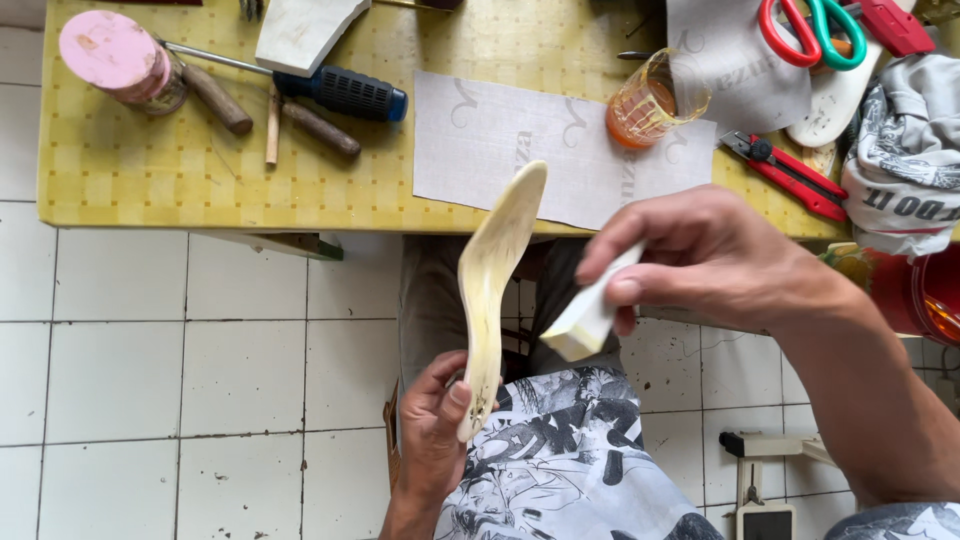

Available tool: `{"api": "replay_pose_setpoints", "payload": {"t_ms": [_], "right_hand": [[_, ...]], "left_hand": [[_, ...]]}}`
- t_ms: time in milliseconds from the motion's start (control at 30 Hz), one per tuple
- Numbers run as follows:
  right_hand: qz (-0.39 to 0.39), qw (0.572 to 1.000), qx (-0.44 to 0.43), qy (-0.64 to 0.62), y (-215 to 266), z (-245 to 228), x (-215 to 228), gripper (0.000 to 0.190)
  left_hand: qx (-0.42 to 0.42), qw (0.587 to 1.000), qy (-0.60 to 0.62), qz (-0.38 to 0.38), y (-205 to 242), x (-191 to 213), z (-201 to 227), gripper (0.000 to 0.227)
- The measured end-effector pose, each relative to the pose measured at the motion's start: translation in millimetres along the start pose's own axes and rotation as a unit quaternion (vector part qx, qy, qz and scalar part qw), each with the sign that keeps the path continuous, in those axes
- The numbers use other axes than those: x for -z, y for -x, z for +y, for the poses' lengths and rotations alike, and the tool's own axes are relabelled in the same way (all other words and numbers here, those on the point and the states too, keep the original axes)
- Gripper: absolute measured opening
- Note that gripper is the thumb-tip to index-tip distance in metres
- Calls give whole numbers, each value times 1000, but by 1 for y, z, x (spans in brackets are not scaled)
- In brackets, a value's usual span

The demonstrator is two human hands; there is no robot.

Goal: The person applies a yellowish liquid to a white shoe insole using a small white sponge. They dip the sponge into a plastic cup containing the liquid and spread it across the insole surface. The person also uses a utility knife to trim a small piece of material and handles a plastic bottle.

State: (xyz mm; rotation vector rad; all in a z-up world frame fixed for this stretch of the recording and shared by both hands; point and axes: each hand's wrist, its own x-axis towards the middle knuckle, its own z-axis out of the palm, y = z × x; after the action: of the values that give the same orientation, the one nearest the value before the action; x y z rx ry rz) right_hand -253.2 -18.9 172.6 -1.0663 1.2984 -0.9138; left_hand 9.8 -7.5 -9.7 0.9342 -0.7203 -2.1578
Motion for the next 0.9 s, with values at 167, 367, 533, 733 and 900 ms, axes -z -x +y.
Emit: {"api": "replay_pose_setpoints", "payload": {"t_ms": [167,367,533,733,900], "right_hand": [[157,978,74,-112,24,35,32,25],[312,938,7,148,9,42,26,36],[223,881,157,387,-17,33,25,23],[103,802,273,521,-56,28,26,13],[7,775,294,560,-76,17,27,8]], "left_hand": [[129,984,108,49,-4,1,12,70],[179,965,184,59,-6,0,18,69],[169,961,208,61,-4,0,17,61],[172,962,195,78,-3,-4,22,58],[172,964,189,73,-4,-1,22,62]]}}
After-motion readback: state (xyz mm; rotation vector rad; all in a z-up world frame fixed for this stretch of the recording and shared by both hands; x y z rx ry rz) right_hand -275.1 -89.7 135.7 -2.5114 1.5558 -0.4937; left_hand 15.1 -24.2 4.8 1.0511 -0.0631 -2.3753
